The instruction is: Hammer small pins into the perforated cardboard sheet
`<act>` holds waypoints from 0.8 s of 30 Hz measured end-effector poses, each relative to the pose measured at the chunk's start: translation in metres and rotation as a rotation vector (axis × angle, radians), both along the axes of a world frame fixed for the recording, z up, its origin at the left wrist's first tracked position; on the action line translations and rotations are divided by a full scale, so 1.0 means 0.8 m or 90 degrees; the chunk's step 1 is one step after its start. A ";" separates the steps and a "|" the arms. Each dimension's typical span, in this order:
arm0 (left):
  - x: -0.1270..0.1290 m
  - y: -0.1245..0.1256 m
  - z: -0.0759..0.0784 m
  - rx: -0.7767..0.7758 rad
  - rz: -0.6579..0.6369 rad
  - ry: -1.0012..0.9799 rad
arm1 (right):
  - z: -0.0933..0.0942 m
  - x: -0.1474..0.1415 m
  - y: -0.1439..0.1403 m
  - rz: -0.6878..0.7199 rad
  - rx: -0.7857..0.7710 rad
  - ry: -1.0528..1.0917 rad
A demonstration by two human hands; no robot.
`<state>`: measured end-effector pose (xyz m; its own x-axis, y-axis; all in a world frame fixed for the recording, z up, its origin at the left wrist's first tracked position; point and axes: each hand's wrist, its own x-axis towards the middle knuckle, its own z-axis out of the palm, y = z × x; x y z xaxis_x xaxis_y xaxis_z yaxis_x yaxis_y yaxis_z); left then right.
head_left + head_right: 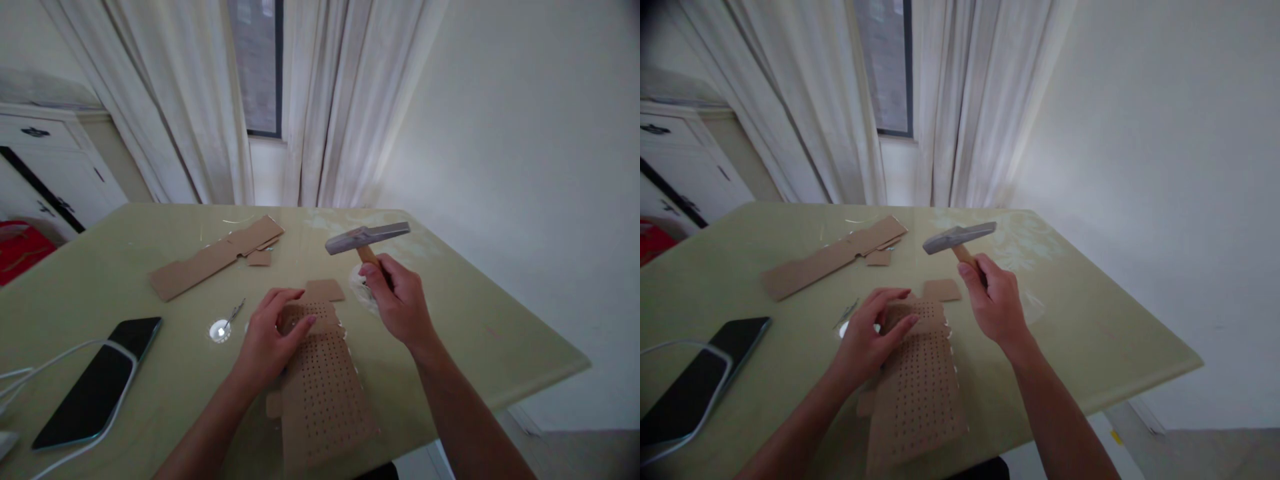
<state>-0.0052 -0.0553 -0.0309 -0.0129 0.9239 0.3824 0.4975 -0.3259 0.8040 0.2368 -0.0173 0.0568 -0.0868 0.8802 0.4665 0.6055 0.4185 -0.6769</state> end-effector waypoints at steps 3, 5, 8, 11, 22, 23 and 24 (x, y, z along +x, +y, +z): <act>-0.008 0.004 -0.010 0.006 0.078 -0.046 | -0.028 0.000 0.011 -0.017 0.017 0.158; -0.014 0.008 -0.017 -0.030 0.130 -0.083 | -0.050 0.002 0.016 -0.006 0.038 0.259; -0.017 0.010 -0.017 -0.143 0.146 -0.210 | -0.074 0.008 0.018 0.017 0.115 0.379; -0.011 0.006 -0.004 -0.318 0.061 -0.422 | -0.081 0.013 0.016 0.010 0.175 0.430; 0.001 -0.018 0.011 -0.629 0.079 -0.535 | -0.072 0.031 0.021 -0.070 0.229 0.519; 0.000 -0.019 0.010 -0.635 0.083 -0.539 | -0.072 0.032 0.021 -0.073 0.227 0.521; -0.001 -0.020 0.009 -0.640 0.088 -0.544 | -0.072 0.033 0.022 -0.075 0.227 0.522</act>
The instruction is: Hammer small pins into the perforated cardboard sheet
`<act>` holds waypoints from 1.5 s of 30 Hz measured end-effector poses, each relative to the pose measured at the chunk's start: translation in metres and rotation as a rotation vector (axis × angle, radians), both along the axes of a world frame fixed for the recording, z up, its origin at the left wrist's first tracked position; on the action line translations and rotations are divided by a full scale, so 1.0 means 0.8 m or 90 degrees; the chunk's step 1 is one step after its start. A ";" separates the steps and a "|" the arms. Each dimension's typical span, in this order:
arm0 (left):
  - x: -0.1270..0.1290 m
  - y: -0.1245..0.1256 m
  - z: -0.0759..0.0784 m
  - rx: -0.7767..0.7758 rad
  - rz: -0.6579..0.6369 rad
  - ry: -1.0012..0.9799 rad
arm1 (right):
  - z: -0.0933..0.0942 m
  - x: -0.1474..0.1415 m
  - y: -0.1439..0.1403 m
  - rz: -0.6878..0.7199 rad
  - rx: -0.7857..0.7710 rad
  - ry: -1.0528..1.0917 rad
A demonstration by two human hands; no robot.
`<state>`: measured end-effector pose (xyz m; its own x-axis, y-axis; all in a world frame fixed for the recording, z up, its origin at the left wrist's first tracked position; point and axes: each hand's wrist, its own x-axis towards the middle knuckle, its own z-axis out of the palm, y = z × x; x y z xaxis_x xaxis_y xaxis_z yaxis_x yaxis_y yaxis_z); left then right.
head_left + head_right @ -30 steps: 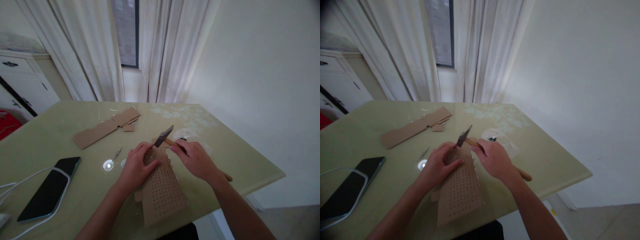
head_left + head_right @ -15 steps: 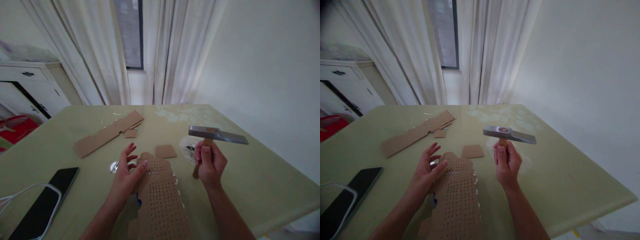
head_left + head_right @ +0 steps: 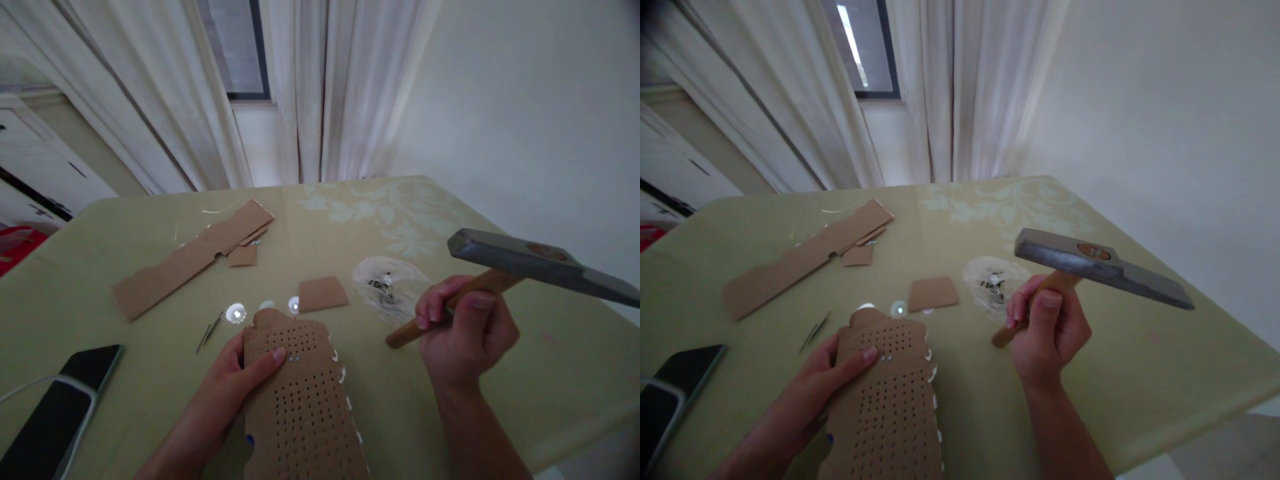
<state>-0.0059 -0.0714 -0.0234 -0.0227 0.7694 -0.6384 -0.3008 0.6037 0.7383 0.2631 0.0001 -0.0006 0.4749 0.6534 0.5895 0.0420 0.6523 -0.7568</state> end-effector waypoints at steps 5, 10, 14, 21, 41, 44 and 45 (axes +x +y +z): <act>-0.007 -0.003 -0.005 -0.047 0.033 -0.021 | -0.003 0.002 0.001 0.016 -0.001 -0.015; -0.011 -0.003 -0.012 -0.007 -0.026 -0.030 | -0.007 0.005 0.003 0.016 0.008 -0.028; -0.006 -0.004 -0.004 0.011 -0.028 -0.049 | -0.009 0.007 0.007 0.013 -0.015 -0.029; -0.024 0.018 -0.001 0.157 0.066 0.031 | -0.016 0.006 0.015 0.034 -0.040 -0.024; -0.106 0.037 -0.047 0.163 -0.244 1.002 | -0.015 0.001 0.012 0.038 -0.041 -0.060; -0.105 0.038 -0.048 0.177 -0.238 0.992 | -0.015 0.002 0.013 0.038 -0.048 -0.049; -0.104 0.039 -0.047 0.184 -0.229 0.988 | -0.016 0.002 0.013 0.039 -0.047 -0.046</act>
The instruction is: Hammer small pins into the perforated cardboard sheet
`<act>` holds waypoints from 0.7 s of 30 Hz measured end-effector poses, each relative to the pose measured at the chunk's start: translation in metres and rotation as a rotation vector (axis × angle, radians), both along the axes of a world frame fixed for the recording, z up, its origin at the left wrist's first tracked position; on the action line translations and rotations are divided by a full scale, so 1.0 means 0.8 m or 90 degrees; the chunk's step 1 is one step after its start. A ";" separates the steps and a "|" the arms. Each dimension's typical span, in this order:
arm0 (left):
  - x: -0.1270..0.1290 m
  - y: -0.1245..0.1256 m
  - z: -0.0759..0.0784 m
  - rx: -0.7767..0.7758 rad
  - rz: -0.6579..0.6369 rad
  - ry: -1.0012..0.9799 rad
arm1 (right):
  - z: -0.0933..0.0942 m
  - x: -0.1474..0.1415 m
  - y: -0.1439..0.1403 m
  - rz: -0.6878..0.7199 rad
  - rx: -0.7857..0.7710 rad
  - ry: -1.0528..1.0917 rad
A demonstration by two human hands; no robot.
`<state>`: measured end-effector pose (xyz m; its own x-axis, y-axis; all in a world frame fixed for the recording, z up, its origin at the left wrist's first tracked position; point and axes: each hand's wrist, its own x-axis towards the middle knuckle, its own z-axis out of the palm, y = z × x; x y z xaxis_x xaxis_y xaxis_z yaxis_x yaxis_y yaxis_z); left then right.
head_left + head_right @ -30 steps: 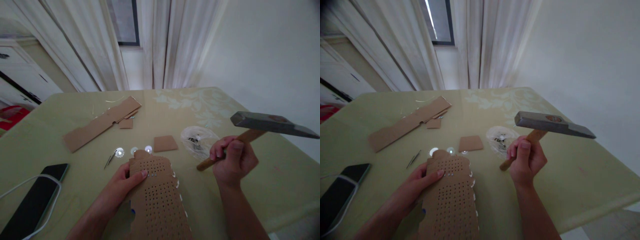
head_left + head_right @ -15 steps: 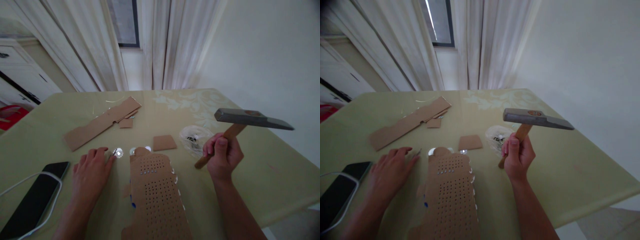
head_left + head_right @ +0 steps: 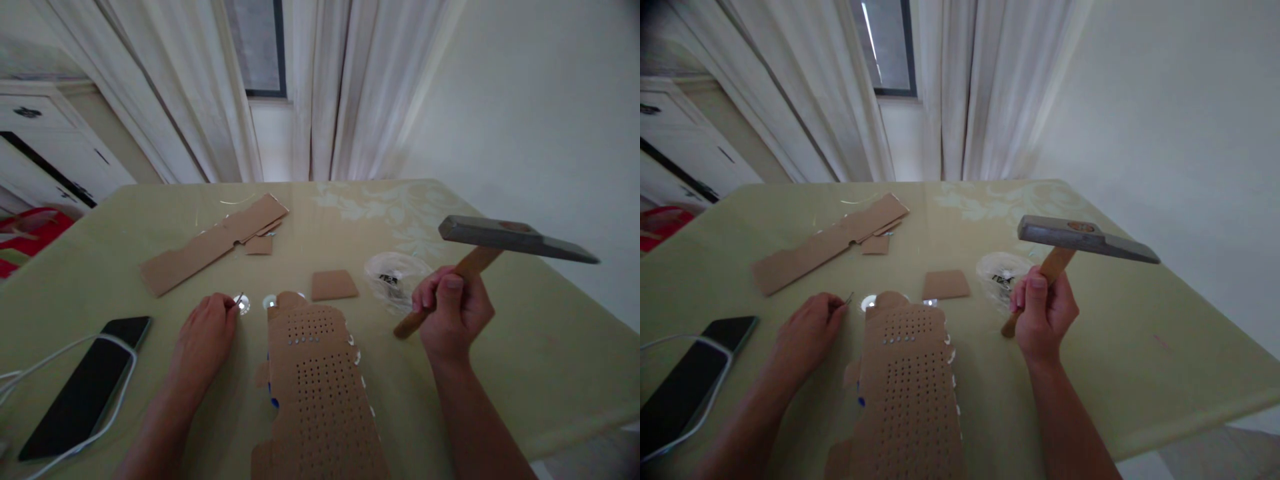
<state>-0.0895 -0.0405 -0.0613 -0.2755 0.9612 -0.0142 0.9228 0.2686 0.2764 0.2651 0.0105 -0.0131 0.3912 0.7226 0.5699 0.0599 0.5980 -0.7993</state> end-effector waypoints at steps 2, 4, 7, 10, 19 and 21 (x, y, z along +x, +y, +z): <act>0.001 0.002 0.004 0.029 0.013 -0.022 | 0.000 0.000 0.000 0.003 0.008 0.001; 0.005 0.004 0.011 0.076 0.046 -0.082 | 0.000 0.000 0.001 0.005 0.014 -0.005; 0.018 0.001 0.027 0.183 0.071 -0.254 | 0.000 0.000 0.001 0.010 0.009 -0.010; 0.043 -0.013 0.051 0.274 0.049 -0.437 | 0.000 -0.002 0.001 0.007 0.007 -0.007; 0.118 -0.026 0.119 0.213 -0.229 -0.503 | 0.000 -0.004 -0.001 0.003 -0.005 -0.016; 0.123 -0.018 0.114 0.217 -0.251 -0.502 | -0.001 -0.004 -0.002 0.005 -0.005 -0.017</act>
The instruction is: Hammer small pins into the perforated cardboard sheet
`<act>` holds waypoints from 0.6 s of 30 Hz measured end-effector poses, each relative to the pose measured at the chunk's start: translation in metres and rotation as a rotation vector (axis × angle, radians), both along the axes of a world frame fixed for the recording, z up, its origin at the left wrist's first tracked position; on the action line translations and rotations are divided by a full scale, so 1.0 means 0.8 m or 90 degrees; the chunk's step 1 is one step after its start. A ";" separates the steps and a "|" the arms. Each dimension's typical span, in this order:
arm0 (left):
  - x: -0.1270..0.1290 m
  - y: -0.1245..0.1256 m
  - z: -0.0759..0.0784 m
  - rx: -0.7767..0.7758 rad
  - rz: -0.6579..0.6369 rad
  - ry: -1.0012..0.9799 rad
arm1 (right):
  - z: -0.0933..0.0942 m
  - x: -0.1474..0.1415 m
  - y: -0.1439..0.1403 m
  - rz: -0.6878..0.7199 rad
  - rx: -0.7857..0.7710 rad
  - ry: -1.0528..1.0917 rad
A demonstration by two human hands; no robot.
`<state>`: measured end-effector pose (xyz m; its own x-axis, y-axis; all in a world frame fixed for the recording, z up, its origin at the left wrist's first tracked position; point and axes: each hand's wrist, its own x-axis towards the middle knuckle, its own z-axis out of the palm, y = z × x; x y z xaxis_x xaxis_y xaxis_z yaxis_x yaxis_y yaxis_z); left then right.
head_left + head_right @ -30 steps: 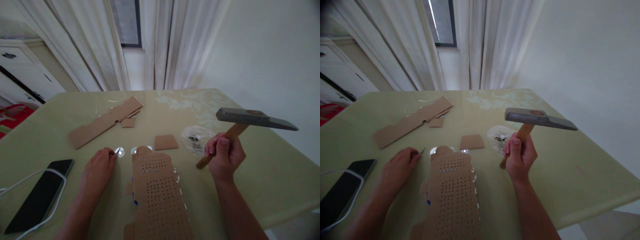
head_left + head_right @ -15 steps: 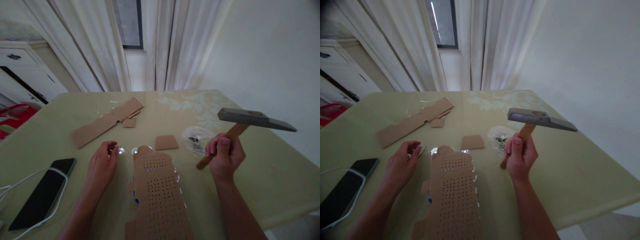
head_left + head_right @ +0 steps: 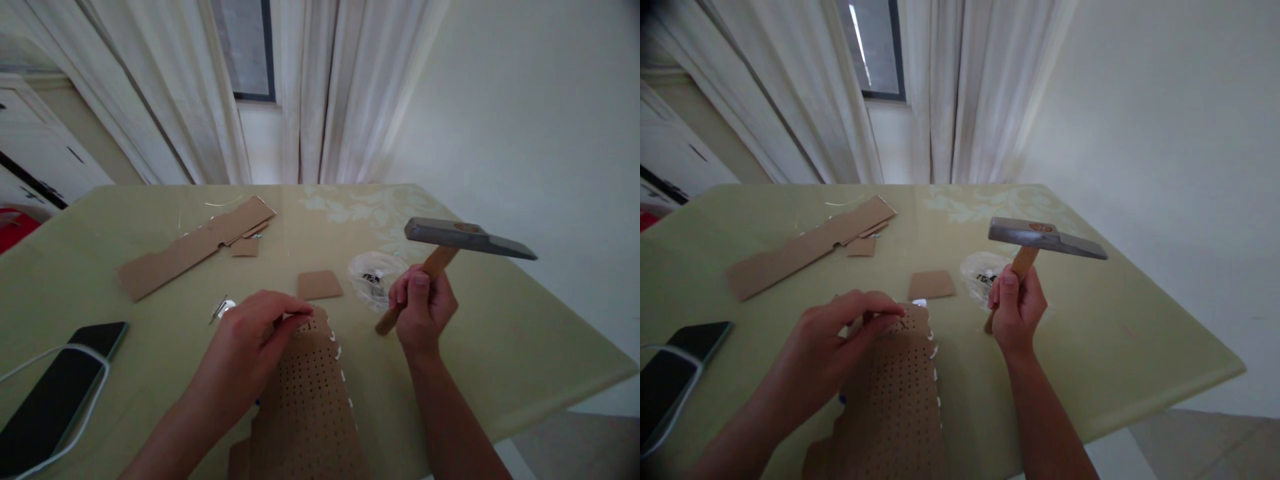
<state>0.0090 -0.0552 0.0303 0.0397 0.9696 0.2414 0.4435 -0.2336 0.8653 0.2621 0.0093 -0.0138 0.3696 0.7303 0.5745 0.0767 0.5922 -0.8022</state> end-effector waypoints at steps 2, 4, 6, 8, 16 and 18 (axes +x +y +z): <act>0.001 0.002 -0.009 0.010 0.008 -0.010 | 0.000 0.000 0.000 0.002 0.002 -0.005; -0.003 -0.001 -0.020 0.018 0.022 -0.026 | 0.000 0.001 0.000 0.005 0.007 -0.008; -0.008 -0.005 -0.028 0.026 0.021 -0.030 | -0.001 0.001 0.001 0.006 0.010 -0.006; -0.013 -0.008 -0.035 0.030 0.013 -0.020 | 0.000 0.002 0.001 0.002 0.008 0.001; -0.015 -0.008 -0.046 0.024 -0.014 0.012 | 0.001 0.001 0.001 -0.009 0.009 0.000; -0.015 -0.009 -0.047 0.030 -0.020 0.019 | 0.001 0.000 0.000 -0.009 0.010 -0.001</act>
<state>-0.0031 -0.0624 -0.0071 0.0773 0.9552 0.2856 0.4604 -0.2883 0.8396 0.2625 0.0093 -0.0128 0.3782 0.7158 0.5870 0.0868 0.6039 -0.7924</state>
